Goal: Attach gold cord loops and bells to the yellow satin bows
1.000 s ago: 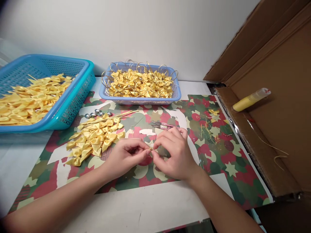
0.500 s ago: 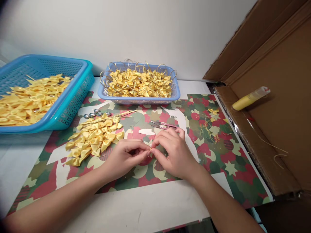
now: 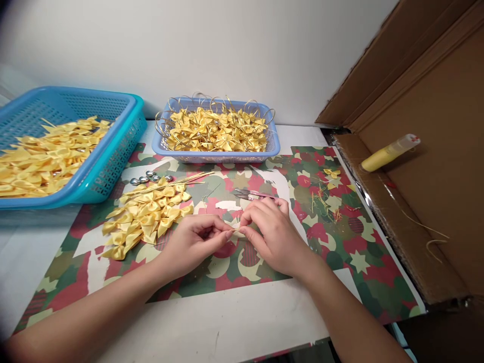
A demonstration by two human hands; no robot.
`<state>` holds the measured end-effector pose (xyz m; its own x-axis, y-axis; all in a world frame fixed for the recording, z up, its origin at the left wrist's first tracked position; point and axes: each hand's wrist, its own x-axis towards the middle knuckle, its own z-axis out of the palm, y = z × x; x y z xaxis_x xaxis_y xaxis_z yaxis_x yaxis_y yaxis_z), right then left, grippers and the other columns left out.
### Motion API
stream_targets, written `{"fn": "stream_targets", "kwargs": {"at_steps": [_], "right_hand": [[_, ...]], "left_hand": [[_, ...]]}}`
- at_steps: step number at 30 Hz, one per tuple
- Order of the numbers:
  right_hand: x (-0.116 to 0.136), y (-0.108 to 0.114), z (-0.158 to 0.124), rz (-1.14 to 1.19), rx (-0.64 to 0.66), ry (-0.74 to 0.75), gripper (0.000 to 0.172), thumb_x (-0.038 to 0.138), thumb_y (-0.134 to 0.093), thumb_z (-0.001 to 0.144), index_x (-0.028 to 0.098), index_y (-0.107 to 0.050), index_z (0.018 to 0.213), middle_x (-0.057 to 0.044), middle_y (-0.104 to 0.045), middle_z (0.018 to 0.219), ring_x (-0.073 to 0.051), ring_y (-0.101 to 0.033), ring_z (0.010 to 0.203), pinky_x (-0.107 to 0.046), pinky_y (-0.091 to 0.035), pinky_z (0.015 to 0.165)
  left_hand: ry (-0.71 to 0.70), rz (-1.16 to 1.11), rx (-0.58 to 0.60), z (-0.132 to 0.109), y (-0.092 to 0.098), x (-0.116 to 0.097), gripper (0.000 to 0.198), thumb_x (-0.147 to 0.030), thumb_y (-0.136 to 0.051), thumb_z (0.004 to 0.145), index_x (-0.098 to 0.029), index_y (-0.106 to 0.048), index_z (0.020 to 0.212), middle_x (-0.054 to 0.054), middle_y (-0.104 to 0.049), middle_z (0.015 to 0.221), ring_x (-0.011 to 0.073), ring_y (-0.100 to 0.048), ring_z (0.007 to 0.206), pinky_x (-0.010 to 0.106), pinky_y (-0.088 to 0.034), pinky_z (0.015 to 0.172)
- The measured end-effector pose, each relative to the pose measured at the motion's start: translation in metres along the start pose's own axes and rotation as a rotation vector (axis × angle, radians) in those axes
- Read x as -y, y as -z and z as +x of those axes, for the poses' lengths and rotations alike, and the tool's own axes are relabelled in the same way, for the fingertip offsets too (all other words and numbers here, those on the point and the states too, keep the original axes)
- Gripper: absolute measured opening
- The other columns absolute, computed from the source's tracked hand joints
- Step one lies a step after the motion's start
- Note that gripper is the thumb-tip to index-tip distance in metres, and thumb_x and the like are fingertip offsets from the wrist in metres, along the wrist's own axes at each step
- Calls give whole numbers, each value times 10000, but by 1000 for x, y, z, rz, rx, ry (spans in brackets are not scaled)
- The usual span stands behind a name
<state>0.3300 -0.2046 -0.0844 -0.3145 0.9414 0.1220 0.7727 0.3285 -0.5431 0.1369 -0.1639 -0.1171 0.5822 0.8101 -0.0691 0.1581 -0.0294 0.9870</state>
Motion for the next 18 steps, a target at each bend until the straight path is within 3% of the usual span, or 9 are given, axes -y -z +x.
{"fn": "stream_targets", "kwargs": {"at_steps": [9, 18], "right_hand": [[-1, 2, 1, 81, 6, -14, 133, 186, -471, 935, 215, -473, 806, 4, -604, 869, -168, -529, 891, -366, -316, 889], [-5, -3, 3, 156, -36, -37, 144, 224, -445, 946, 223, -444, 802, -1, -580, 848, -171, -550, 882, -357, -409, 862]], "left_hand": [[56, -39, -24, 1, 0, 0, 166, -247, -616, 799, -119, -688, 721, -23, -516, 524, 60, -371, 471, 173, -294, 438], [-21, -11, 29, 0, 1, -2, 141, -233, -637, 771, -132, -685, 685, -34, -476, 536, 58, -339, 482, 180, -275, 448]]}}
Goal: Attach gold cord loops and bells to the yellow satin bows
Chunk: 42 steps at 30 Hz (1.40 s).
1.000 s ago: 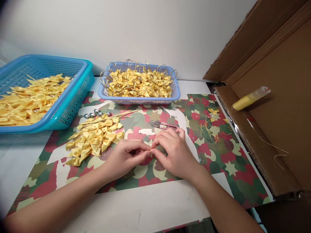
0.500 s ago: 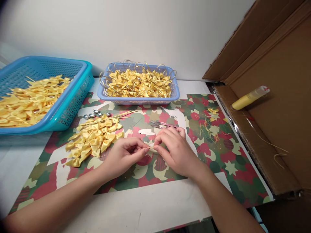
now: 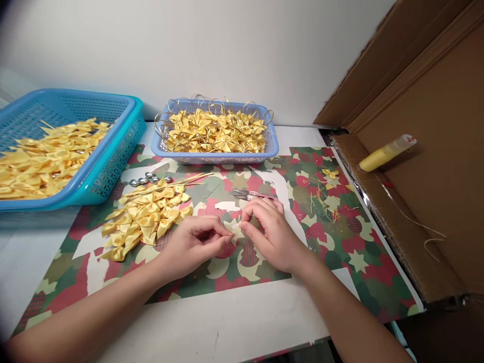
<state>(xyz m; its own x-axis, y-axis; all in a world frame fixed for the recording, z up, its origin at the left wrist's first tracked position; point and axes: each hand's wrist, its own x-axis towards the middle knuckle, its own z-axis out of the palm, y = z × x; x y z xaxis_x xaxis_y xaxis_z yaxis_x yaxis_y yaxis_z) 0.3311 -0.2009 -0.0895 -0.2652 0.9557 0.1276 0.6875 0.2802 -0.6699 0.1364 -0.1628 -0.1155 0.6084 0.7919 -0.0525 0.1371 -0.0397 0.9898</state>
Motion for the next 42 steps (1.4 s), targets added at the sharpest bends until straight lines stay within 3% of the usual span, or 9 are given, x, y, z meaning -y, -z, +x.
{"fn": "stream_targets", "kwargs": {"at_steps": [4, 7, 9, 13, 16, 21, 29, 39, 42], "right_hand": [[-1, -1, -1, 58, -38, -13, 105, 215, -458, 929, 225, -459, 824, -12, -570, 865, -180, -547, 889, -360, -421, 845], [-3, 1, -2, 122, -214, 6, 37, 206, -500, 880, 227, -482, 856, -24, -553, 873, -191, -537, 870, -365, -431, 816], [-2, 2, -3, 112, -283, 61, 89, 198, -556, 827, 228, -519, 901, -36, -575, 919, -208, -543, 911, -381, -428, 835], [3, 0, -3, 22, -123, 130, 273, 185, -661, 744, 239, -571, 995, -35, -648, 1024, -233, -552, 1013, -430, -383, 940], [6, -6, -2, -15, -58, 123, 210, 171, -658, 757, 238, -592, 944, -18, -686, 961, -219, -574, 967, -441, -356, 961], [9, -12, -1, -50, -142, 138, 93, 135, -609, 782, 222, -587, 808, 12, -693, 806, -183, -585, 837, -413, -352, 894], [8, -17, 0, -83, -269, 202, 134, 85, -559, 683, 207, -503, 679, 35, -634, 668, -162, -548, 725, -395, -339, 835], [1, -9, -2, -31, -322, 195, 146, 101, -528, 648, 209, -434, 676, 23, -636, 703, -169, -564, 709, -431, -354, 868], [1, -8, -1, -19, -266, 144, 143, 138, -560, 658, 215, -487, 755, 8, -650, 773, -184, -570, 769, -417, -356, 855]], "left_hand": [[-6, -7, 12, 0, 0, 0, 133, -226, -636, 760, -135, -672, 669, -34, -474, 539, 61, -345, 489, 179, -271, 450], [26, -28, 6, 0, 0, 0, 104, -197, -633, 749, -133, -654, 670, -45, -455, 518, 59, -338, 480, 178, -265, 445], [36, -39, 10, 0, 0, 0, 98, -189, -626, 754, -132, -650, 677, -52, -444, 507, 59, -337, 473, 178, -266, 444], [16, -55, 13, 0, 0, 0, 115, -193, -616, 773, -136, -640, 676, -57, -438, 503, 59, -340, 470, 178, -272, 444], [9, -47, 10, 1, 0, 0, 140, -221, -611, 789, -133, -637, 685, -50, -456, 517, 63, -360, 478, 180, -280, 449], [24, -21, 12, 0, 0, 1, 148, -231, -621, 780, -126, -624, 675, -48, -451, 522, 65, -357, 483, 181, -275, 446], [55, -54, 22, 0, 0, 0, 124, -216, -618, 771, -130, -622, 682, -55, -440, 509, 65, -351, 477, 182, -276, 443], [52, -51, 15, 0, 0, 0, 132, -198, -603, 772, -127, -629, 665, -45, -456, 519, 71, -365, 491, 193, -297, 460], [53, -62, 20, 0, 1, 0, 132, -203, -605, 773, -128, -624, 666, -46, -456, 517, 70, -366, 490, 191, -302, 459]]}}
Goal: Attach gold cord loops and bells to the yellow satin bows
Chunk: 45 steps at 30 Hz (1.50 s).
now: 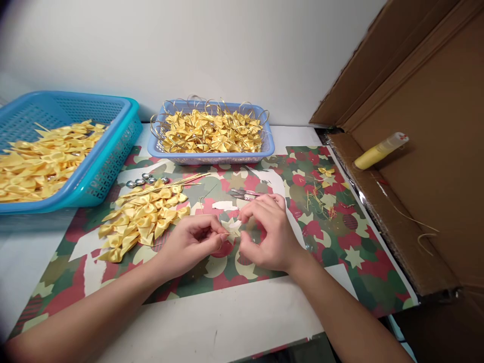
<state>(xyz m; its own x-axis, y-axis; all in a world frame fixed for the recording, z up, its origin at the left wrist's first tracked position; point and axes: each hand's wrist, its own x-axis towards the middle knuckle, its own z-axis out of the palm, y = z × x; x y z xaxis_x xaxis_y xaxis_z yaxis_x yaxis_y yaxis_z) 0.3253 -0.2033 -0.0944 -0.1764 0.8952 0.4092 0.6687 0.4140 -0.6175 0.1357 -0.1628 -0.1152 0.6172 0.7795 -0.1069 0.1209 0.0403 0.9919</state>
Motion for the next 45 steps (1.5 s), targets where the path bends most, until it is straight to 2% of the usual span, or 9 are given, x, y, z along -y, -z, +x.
{"fn": "stream_targets", "kwargs": {"at_steps": [3, 5, 8, 13, 23, 27, 30, 35, 45], "right_hand": [[2, -4, 0, -24, 117, -19, 166, 163, -604, 689, 221, -556, 836, 18, -654, 775, -189, -574, 819, -426, -324, 909], [3, -7, -1, -32, 144, -1, 120, 156, -597, 716, 221, -565, 812, 27, -657, 741, -181, -574, 809, -430, -305, 933], [4, -10, -2, -35, 113, 20, 76, 144, -580, 735, 213, -554, 754, 28, -658, 704, -169, -571, 773, -420, -316, 921], [4, -11, -2, -28, 47, 45, 109, 109, -565, 697, 205, -516, 679, 41, -628, 650, -151, -547, 716, -413, -329, 902], [-1, -1, 0, -39, -37, 49, 114, 114, -532, 643, 206, -467, 661, 34, -623, 670, -169, -536, 718, -421, -325, 867], [0, -3, 0, -11, 82, -34, 121, 164, -564, 679, 219, -546, 785, 19, -656, 742, -196, -566, 818, -420, -323, 891], [3, -8, -1, -14, 158, -22, 70, 162, -569, 721, 216, -556, 763, 31, -658, 719, -182, -567, 811, -431, -291, 931], [5, -10, -1, -26, 76, 39, 123, 116, -520, 716, 208, -507, 637, 42, -629, 631, -159, -540, 707, -415, -317, 884], [2, 2, 2, -75, -31, 101, 117, 115, -522, 652, 206, -463, 609, 43, -616, 626, -163, -534, 668, -443, -312, 876]], "left_hand": [[-1, 2, -2, 0, 0, 1, 143, -218, -610, 774, -129, -608, 662, -47, -454, 523, 68, -364, 490, 188, -296, 454], [0, 13, -12, 0, 0, 1, 155, -231, -620, 770, -131, -593, 655, -52, -437, 516, 66, -354, 485, 187, -284, 449], [8, 24, -15, 0, 0, 2, 160, -237, -629, 763, -132, -584, 651, -55, -428, 507, 66, -347, 480, 189, -272, 444], [13, 13, 5, 0, 0, 2, 145, -233, -616, 774, -127, -621, 675, -46, -452, 519, 71, -370, 486, 190, -289, 450], [11, 15, -2, 1, 0, 1, 121, -191, -607, 760, -131, -618, 657, -45, -462, 517, 70, -369, 487, 189, -297, 453], [4, 19, 2, 1, 0, 1, 138, -213, -609, 768, -130, -614, 658, -41, -468, 527, 69, -367, 494, 189, -297, 458], [9, 29, -10, 1, 0, 1, 161, -240, -622, 768, -131, -599, 652, -43, -456, 526, 68, -364, 493, 186, -287, 453], [9, 30, 4, 2, 0, 1, 147, -224, -617, 766, -130, -610, 654, -48, -447, 517, 65, -361, 489, 181, -285, 453], [28, 38, 8, 1, -1, -2, 108, -170, -597, 736, -135, -589, 634, -58, -422, 495, 60, -337, 476, 177, -270, 443]]}}
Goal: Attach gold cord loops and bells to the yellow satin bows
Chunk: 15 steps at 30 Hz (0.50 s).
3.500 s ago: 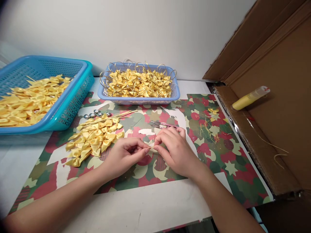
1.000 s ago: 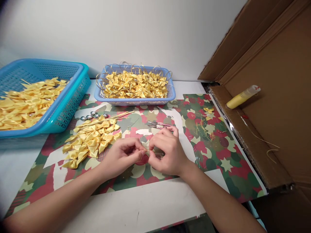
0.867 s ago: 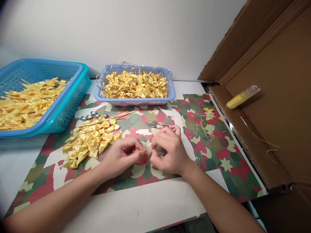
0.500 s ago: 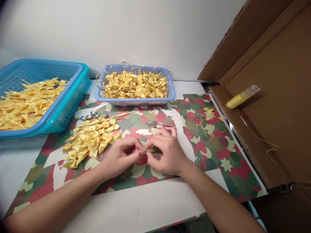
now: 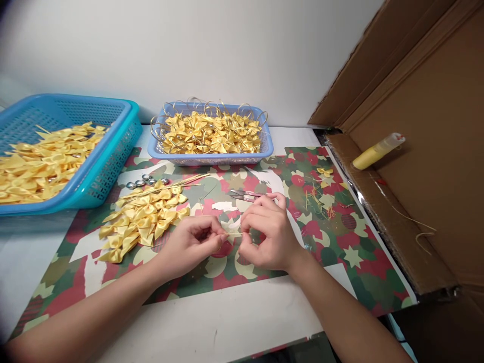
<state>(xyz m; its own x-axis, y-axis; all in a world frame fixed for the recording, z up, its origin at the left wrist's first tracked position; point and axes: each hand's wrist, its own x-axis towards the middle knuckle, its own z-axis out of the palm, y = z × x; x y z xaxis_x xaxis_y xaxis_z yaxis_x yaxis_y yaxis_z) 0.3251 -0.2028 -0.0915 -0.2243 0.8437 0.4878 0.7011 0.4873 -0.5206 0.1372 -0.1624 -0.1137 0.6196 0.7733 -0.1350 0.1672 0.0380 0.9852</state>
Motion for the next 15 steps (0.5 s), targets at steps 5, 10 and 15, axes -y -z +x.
{"fn": "stream_targets", "kwargs": {"at_steps": [5, 10, 15], "right_hand": [[-2, 5, 1, -17, 15, 46, 114, 112, -522, 647, 209, -472, 616, 50, -631, 625, -166, -544, 668, -447, -305, 869], [-8, 13, 2, 13, -15, 50, 102, 128, -517, 654, 218, -488, 617, 39, -645, 642, -175, -565, 657, -448, -321, 858], [-11, 17, 1, 51, -32, 35, 88, 139, -512, 663, 224, -519, 642, 30, -642, 653, -182, -573, 668, -433, -329, 838]], "left_hand": [[15, 14, 11, 0, 0, -1, 122, -170, -591, 727, -136, -569, 611, -56, -417, 490, 59, -326, 480, 176, -256, 442], [38, 0, 6, 0, 0, 1, 109, -188, -598, 728, -135, -588, 634, -45, -443, 498, 66, -352, 485, 177, -281, 448], [45, -16, -7, 0, 0, 2, 124, -210, -609, 730, -139, -577, 634, -32, -474, 524, 74, -383, 494, 187, -317, 460]]}}
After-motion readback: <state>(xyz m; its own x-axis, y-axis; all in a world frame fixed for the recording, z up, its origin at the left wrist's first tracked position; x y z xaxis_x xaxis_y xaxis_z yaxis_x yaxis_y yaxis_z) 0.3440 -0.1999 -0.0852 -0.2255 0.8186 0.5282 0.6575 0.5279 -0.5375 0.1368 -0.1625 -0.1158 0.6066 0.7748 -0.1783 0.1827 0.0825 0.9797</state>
